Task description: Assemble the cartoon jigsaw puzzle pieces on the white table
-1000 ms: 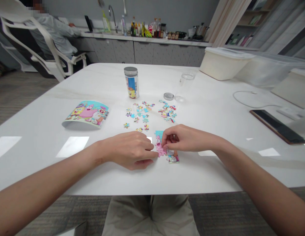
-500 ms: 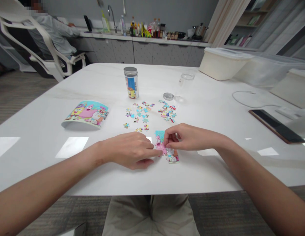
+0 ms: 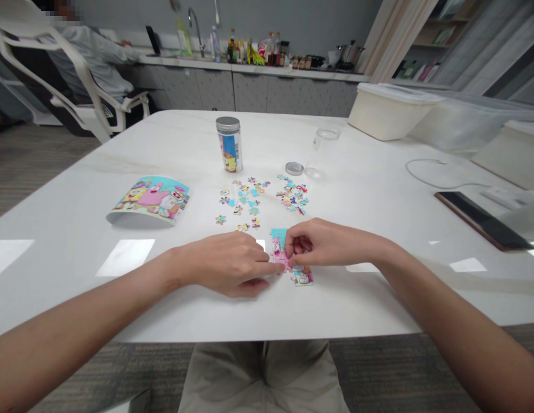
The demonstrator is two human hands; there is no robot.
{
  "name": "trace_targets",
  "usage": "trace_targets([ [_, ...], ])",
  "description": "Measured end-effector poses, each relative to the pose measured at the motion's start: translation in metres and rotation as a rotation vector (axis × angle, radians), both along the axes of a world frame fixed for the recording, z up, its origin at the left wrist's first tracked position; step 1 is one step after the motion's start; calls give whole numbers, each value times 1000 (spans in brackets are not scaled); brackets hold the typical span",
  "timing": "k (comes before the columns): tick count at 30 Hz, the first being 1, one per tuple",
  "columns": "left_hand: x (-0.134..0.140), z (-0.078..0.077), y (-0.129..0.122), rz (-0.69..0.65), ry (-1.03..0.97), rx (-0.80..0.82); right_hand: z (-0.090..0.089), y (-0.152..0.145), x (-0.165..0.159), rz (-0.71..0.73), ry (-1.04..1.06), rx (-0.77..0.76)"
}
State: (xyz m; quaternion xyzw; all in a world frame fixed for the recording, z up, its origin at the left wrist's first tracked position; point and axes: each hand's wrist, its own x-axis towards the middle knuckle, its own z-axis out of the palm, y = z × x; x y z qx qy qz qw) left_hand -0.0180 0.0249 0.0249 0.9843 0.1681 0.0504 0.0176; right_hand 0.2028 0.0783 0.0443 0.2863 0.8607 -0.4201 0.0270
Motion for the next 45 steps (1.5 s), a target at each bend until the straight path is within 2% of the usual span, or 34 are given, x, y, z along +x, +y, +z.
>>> trace_targets([
  [13, 1, -2, -2, 0, -68, -10, -3, 1, 2, 3, -10, 18],
  [23, -1, 2, 0, 42, -50, -216, -4, 1, 3, 10, -29, -1],
  [28, -2, 1, 1, 30, -112, -184, -3, 1, 2, 8, -26, 13],
  [39, -5, -1, 3, 14, -53, -94, -6, -2, 1, 6, -38, 55],
  [45, -3, 0, 1, 9, -48, -101, -5, -3, 0, -7, -41, 62],
])
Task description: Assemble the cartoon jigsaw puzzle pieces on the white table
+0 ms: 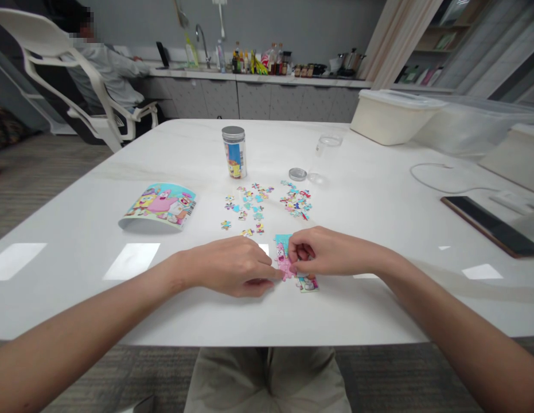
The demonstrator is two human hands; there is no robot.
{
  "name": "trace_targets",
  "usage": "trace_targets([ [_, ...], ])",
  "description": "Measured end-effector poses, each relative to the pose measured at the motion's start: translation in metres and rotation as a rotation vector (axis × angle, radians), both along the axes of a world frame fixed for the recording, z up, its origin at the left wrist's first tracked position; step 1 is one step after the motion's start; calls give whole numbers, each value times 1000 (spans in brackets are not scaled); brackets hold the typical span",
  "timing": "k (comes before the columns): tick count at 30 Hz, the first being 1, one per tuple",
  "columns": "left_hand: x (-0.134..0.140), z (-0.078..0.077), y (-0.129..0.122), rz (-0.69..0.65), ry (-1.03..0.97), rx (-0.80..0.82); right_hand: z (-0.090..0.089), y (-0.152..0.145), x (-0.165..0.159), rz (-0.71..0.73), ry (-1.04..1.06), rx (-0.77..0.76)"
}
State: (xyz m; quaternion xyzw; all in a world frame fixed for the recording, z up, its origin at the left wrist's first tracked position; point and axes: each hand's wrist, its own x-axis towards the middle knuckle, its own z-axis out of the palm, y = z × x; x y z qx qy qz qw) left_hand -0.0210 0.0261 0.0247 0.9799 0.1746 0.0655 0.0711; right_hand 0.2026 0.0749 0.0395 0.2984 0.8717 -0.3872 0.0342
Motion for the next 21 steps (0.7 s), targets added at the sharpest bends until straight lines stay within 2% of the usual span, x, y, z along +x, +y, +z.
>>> trace_targets([
  [15, 2, 2, -1, 33, -3, -15, -1, -2, -1, -1, 5, 14],
  [21, 0, 2, 1, 91, 4, 17, 5, 1, -2, -80, 45, 17],
])
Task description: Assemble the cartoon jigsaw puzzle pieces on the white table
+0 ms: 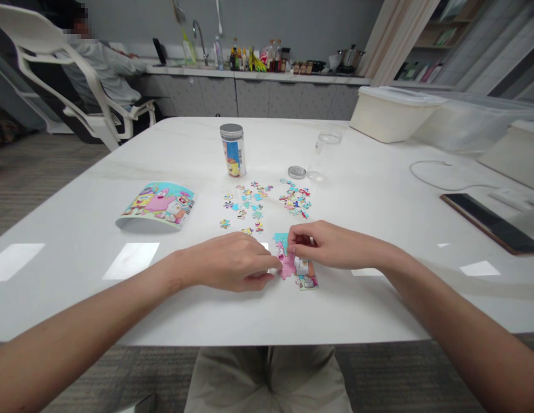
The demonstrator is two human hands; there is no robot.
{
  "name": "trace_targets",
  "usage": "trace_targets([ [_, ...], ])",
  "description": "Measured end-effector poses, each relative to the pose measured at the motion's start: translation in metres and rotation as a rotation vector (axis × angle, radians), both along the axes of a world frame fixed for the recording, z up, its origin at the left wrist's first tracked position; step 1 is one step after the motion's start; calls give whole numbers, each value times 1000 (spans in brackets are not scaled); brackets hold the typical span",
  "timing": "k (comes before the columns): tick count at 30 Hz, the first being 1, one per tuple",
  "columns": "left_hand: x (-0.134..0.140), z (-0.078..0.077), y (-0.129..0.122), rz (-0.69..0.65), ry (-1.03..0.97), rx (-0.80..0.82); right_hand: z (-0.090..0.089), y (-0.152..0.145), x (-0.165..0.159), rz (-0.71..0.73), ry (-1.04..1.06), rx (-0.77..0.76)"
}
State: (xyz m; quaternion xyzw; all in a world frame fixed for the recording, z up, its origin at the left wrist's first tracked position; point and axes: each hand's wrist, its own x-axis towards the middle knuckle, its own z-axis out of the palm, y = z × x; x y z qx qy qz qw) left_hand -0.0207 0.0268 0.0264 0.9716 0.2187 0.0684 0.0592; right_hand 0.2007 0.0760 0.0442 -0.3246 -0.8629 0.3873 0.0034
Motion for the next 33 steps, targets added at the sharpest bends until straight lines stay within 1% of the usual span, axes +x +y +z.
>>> trace_targets([
  [5, 1, -5, 1, 216, -65, 38, 0, 4, 4, -25, -10, 21],
  [8, 2, -7, 0, 290, -48, 15, 0, 6, 6, -52, -16, 48],
  [10, 3, -8, 0, 318, -36, 2, 0, 7, 5, -85, -15, 101],
  [16, 5, -9, -2, 346, 10, -22, -6, 14, 5, -289, -48, 423],
  [19, 6, -10, -2, 351, 8, -22, -12, 20, 8, -355, -49, 527],
  [22, 6, -11, -3, 349, 11, -20, -16, 24, 9, -388, -61, 556],
  [29, 5, -13, -2, 367, -3, -3, -19, 28, 9, -420, -64, 529],
  [33, 5, -12, -1, 356, -10, -8, -22, 32, 9, -432, -50, 534],
])
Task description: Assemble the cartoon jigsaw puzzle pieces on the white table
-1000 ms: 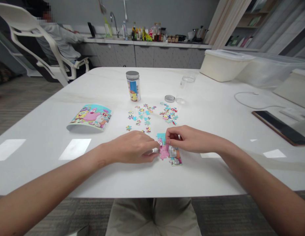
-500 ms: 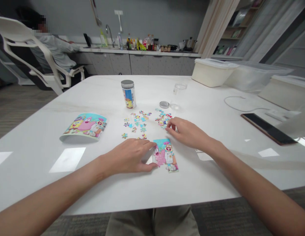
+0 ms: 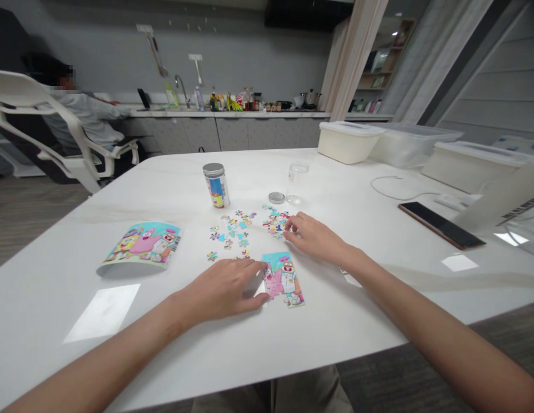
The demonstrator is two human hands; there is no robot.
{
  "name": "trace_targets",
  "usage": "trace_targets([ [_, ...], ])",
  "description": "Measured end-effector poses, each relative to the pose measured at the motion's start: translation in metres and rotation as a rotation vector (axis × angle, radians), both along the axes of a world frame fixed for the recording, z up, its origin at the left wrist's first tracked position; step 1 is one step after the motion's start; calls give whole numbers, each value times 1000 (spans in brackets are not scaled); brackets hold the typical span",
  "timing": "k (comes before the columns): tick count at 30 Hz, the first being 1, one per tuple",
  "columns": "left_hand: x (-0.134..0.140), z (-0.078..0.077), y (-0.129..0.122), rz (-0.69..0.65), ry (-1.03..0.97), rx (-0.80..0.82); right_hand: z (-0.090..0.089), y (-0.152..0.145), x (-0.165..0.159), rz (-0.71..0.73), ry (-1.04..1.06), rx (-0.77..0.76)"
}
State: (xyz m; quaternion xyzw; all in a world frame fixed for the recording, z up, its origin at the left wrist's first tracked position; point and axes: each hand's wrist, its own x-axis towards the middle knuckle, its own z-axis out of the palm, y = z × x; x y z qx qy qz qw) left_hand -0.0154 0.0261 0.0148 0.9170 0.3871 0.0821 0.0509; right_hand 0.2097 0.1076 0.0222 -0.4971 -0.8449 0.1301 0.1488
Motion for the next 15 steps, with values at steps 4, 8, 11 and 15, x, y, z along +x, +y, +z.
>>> trace_targets([
  [4, -2, 0, 1, -24, -5, 15, -2, 4, 1, 30, 25, -20],
  [8, -3, 0, 2, 5, -5, 16, -5, 6, 3, 60, 51, -8],
  [11, -2, 0, 2, 26, 3, -1, -6, 6, 2, 112, 71, 26],
  [15, 1, 0, 2, 32, -7, -10, -7, 4, 1, 169, 79, 43],
])
